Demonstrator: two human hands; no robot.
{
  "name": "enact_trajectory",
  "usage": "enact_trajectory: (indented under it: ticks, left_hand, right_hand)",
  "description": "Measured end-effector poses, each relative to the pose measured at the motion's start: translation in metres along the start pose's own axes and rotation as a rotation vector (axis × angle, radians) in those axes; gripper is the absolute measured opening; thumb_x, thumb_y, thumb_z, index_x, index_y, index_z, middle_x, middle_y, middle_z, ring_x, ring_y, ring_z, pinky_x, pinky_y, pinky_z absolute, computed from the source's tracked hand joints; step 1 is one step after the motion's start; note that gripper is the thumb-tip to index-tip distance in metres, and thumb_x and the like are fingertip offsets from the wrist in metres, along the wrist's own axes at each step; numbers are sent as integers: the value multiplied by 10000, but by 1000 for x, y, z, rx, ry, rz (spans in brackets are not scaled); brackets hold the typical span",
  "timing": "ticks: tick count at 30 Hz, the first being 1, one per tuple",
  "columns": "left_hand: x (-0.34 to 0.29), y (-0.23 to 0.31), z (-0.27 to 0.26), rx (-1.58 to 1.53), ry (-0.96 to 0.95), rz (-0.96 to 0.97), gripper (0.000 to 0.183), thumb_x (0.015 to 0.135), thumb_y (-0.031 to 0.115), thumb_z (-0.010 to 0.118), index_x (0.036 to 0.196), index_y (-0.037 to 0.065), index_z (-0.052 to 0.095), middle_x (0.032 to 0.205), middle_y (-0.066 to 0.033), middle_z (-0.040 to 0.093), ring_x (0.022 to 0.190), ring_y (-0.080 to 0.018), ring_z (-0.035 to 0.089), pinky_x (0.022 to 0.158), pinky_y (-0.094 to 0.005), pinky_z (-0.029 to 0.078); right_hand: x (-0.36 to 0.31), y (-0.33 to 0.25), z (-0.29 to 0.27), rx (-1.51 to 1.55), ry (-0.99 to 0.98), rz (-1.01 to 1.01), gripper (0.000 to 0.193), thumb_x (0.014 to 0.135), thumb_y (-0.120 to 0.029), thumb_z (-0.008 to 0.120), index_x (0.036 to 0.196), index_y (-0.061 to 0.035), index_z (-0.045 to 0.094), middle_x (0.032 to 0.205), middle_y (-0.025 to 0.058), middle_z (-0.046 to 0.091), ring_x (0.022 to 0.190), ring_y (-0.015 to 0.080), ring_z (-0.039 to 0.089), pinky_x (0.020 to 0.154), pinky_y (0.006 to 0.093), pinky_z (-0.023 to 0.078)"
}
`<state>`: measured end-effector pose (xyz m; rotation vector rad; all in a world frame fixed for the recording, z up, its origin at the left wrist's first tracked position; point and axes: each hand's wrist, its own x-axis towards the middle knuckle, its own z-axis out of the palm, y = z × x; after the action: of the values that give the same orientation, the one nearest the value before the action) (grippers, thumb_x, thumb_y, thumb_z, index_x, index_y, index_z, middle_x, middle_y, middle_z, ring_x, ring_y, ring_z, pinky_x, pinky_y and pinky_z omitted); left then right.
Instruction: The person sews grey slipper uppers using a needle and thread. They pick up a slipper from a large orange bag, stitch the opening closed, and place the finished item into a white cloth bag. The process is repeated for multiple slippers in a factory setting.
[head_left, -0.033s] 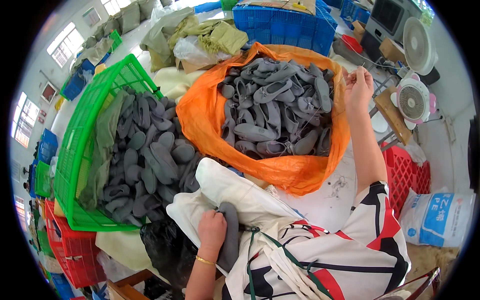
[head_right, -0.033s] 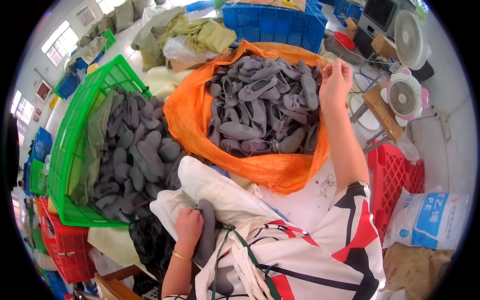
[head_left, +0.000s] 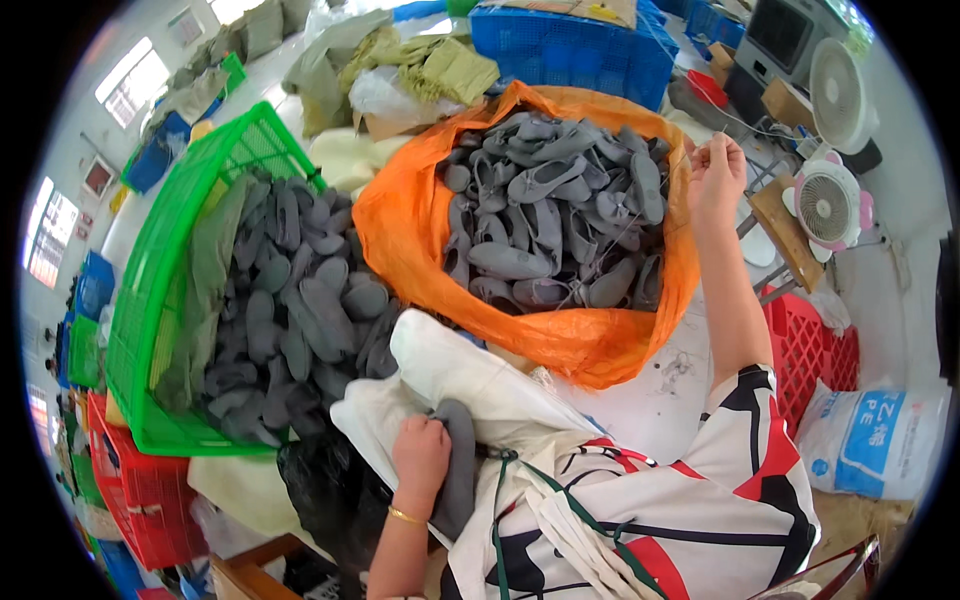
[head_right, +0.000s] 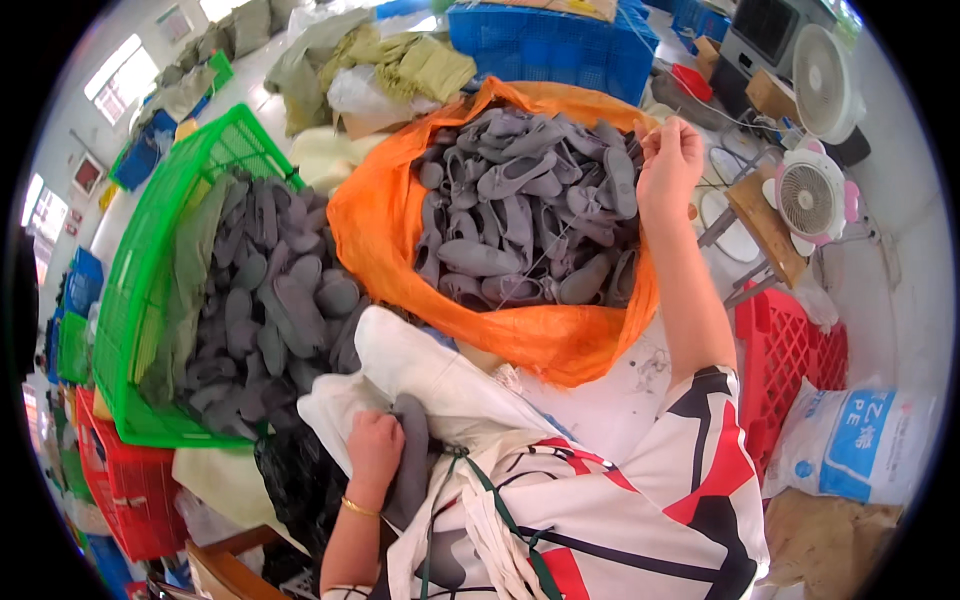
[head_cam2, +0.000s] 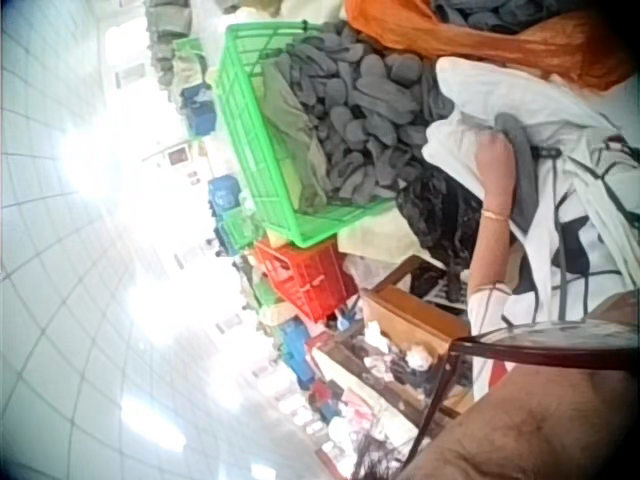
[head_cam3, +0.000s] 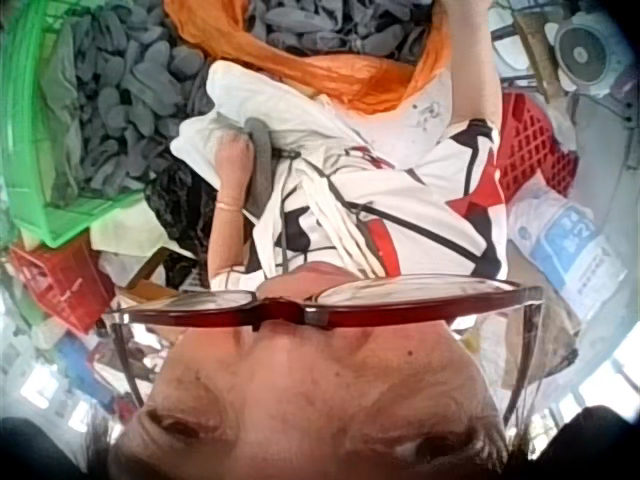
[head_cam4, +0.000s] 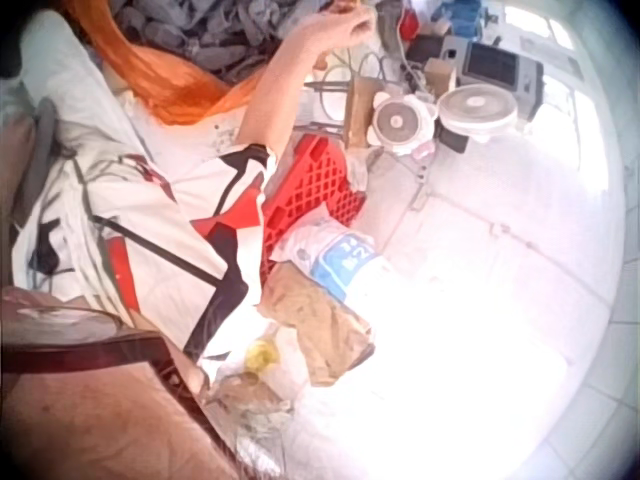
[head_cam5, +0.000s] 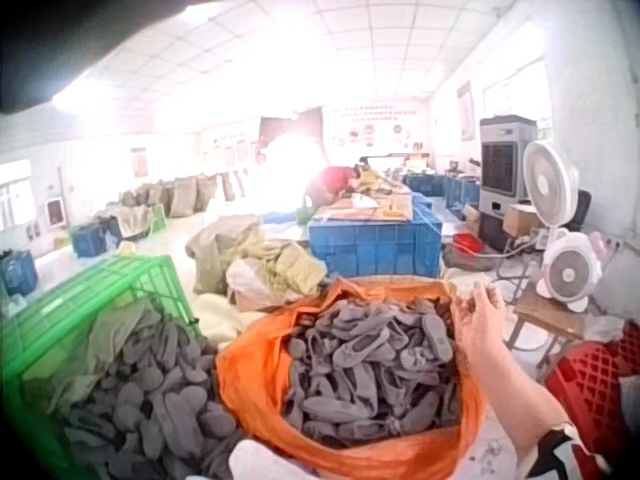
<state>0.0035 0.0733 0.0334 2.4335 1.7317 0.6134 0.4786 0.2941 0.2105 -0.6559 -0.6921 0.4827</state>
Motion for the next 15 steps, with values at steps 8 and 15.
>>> enact_trajectory:
  ticks: [8,15]
  left_hand:
    - [-13,-30,22,-582,66,-442,146,860,144,672,822,3,660,806,-148,595,736,-290,590,685,-361,476]
    - [-31,-35,40,-1004,53,-829,172,884,170,702,872,-1,695,791,-6,611,729,-96,543,659,-260,442]
  right_hand:
    - [-211,67,9,-526,-932,538,58,977,-101,598,965,-44,605,921,13,618,789,100,599,708,258,519]
    - [-329,75,47,-770,-1895,-106,53,851,-108,634,866,-62,614,875,103,587,853,300,628,694,401,518]
